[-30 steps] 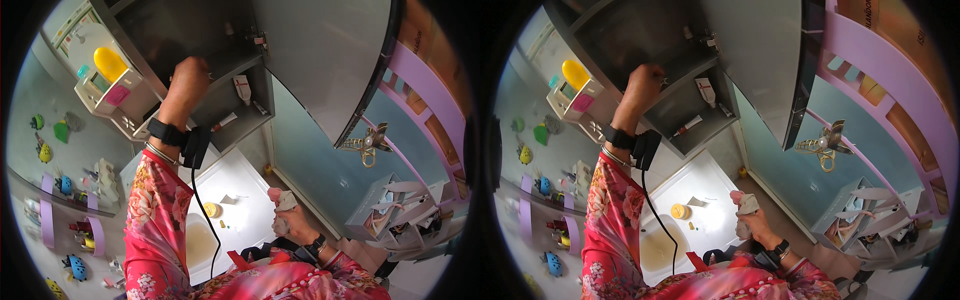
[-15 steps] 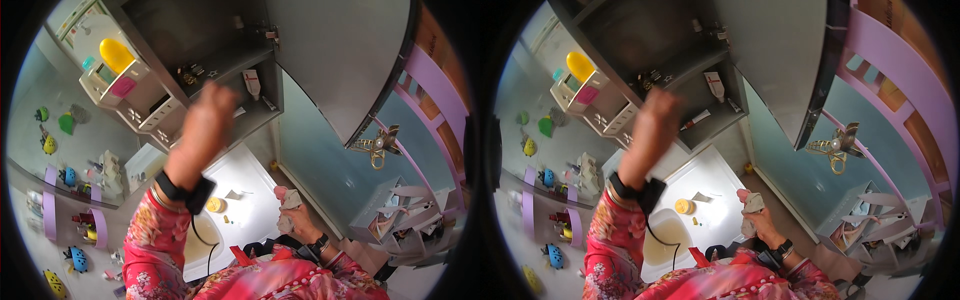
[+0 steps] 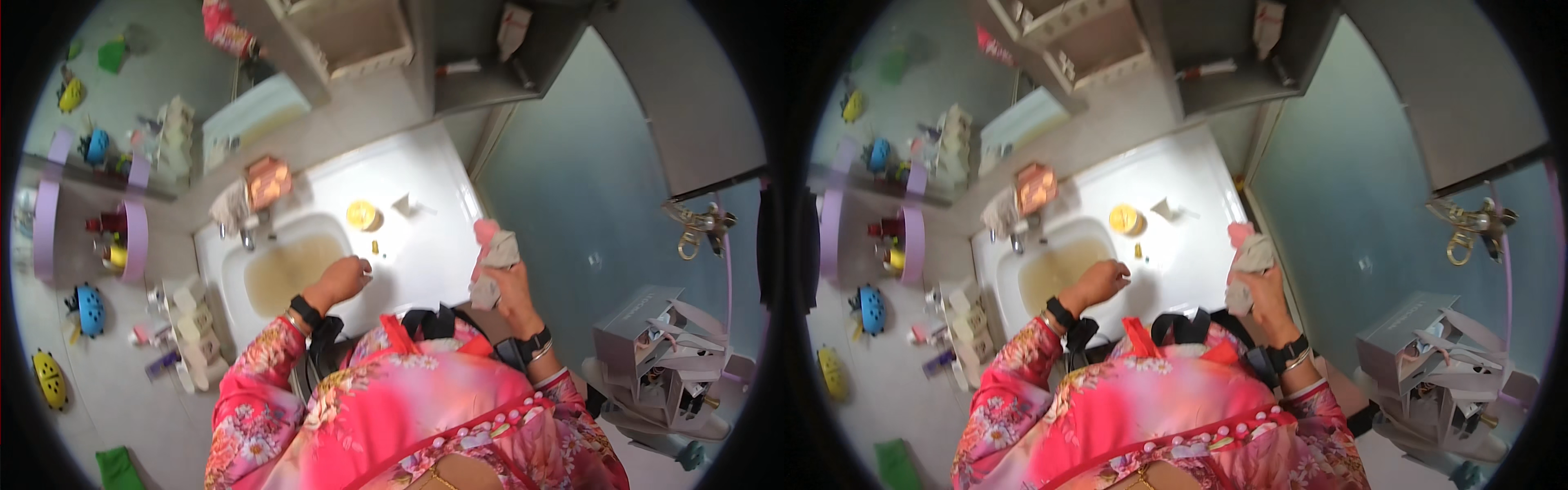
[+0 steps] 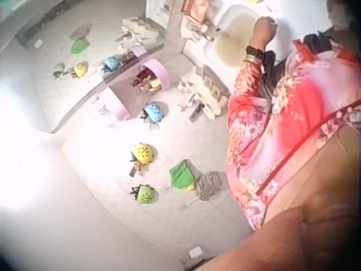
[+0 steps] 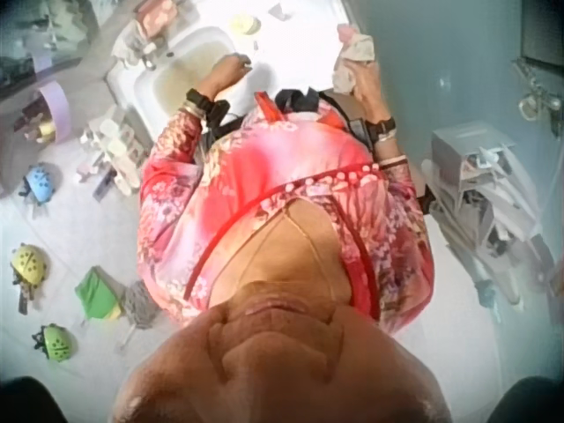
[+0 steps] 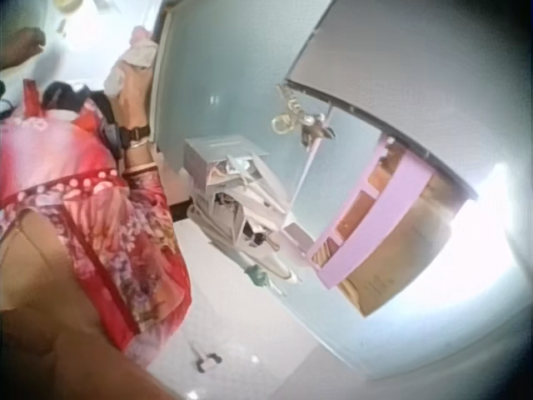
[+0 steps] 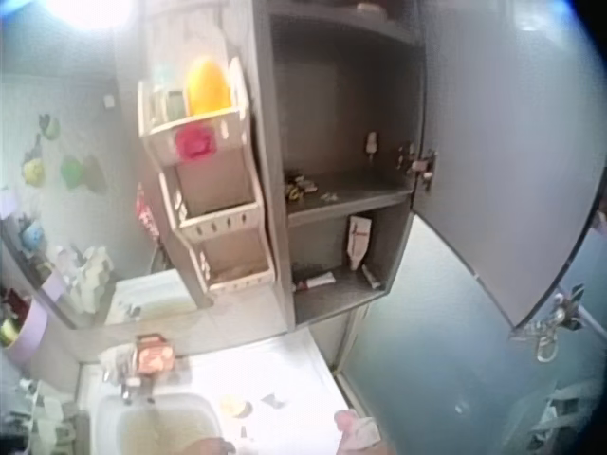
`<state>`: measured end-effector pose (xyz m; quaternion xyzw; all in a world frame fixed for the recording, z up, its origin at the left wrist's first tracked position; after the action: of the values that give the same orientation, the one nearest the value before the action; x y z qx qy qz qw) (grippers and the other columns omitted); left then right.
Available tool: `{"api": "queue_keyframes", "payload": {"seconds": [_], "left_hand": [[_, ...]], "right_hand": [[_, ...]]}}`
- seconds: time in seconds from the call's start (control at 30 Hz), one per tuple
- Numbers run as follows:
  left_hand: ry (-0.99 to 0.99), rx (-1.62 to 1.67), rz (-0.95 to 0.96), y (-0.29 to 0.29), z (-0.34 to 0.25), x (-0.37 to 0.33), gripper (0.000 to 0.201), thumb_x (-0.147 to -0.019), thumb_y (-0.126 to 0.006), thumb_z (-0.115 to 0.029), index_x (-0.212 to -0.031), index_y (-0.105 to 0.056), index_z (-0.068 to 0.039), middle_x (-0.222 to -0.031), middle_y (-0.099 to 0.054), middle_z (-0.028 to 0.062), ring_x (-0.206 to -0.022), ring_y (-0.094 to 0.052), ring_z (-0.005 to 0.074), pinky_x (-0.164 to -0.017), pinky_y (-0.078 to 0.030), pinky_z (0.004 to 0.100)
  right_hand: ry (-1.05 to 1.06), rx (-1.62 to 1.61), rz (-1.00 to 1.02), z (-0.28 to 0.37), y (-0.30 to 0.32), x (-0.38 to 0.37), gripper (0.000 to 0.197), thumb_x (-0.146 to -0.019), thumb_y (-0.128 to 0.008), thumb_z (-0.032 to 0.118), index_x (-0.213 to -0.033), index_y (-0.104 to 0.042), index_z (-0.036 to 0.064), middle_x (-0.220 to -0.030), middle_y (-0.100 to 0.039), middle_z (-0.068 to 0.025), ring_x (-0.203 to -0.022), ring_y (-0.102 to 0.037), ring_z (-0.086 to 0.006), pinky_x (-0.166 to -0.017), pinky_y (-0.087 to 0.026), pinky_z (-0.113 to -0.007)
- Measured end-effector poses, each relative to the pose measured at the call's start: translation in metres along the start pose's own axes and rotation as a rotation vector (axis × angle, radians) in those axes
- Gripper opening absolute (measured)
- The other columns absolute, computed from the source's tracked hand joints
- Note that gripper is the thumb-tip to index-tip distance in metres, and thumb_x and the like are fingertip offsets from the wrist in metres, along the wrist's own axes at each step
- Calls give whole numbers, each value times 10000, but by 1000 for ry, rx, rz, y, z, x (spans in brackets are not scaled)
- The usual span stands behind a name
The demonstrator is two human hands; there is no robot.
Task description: Cleaning a gold ornament, several medication tubes, and a test strip with a cloth before storing them in a bathroom cabinet.
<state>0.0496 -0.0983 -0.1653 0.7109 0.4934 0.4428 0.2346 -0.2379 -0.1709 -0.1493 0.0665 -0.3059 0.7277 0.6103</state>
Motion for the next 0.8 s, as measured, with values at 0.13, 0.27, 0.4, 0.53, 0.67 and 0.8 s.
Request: {"api": "queue_keyframes", "payload": {"seconds": [0.13,0.27,0.4,0.53,0.67,0.8], "left_hand": [[188,359,-28,-28,44,8,185,-763,-597,-161,-825,-636,9,-722,-636,159,-636,-621,266,-614,-488,343],[277,619,-203,-32,51,-2,172,-789,-593,-146,-773,-612,24,-630,-606,90,-550,-598,148,-533,-471,284],[284,681,-403,-24,43,-14,173,-799,-586,-147,-745,-600,17,-620,-599,84,-543,-585,151,-538,-465,282],[233,579,-461,-9,39,-25,152,-791,-576,-135,-747,-605,7,-644,-608,116,-556,-591,204,-550,-463,310],[291,540,-498,-1,58,-22,135,-791,-588,-104,-752,-598,24,-610,-593,67,-537,-583,122,-518,-453,261],[251,362,-478,-4,60,-7,155,-796,-563,-117,-719,-598,13,-609,-602,103,-529,-597,172,-533,-470,292]], "right_hand": [[-28,93,7,-18,-1,-7,442,-699,-577,-76,-1122,-487,14,-1020,-553,-67,-919,-557,-178,-766,-465,-290],[-59,137,-4,-23,-4,5,482,-696,-578,-79,-1159,-477,9,-1072,-545,-64,-982,-530,-179,-841,-431,-294],[-27,142,-26,-26,6,9,485,-698,-582,-78,-1163,-477,10,-1069,-545,-68,-975,-534,-183,-833,-438,-289],[-53,140,-52,-26,12,16,477,-696,-584,-82,-1152,-478,10,-1057,-547,-65,-963,-540,-181,-816,-450,-285],[-47,110,-53,-28,17,20,443,-702,-591,-75,-1125,-486,8,-1025,-549,-63,-916,-558,-174,-758,-477,-291],[-76,113,-95,-39,29,24,413,-712,-593,-66,-1106,-495,10,-991,-551,-66,-863,-572,-167,-709,-491,-290]]}}
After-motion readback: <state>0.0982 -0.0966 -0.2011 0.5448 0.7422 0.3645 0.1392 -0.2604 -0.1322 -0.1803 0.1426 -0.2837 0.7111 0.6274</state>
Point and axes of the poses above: each hand's wrist, its own x-axis away from the middle knuckle, its own y-axis out of the back of the hand, z = x × y, the point moved 7 cm from there along -x, towards the middle knuckle
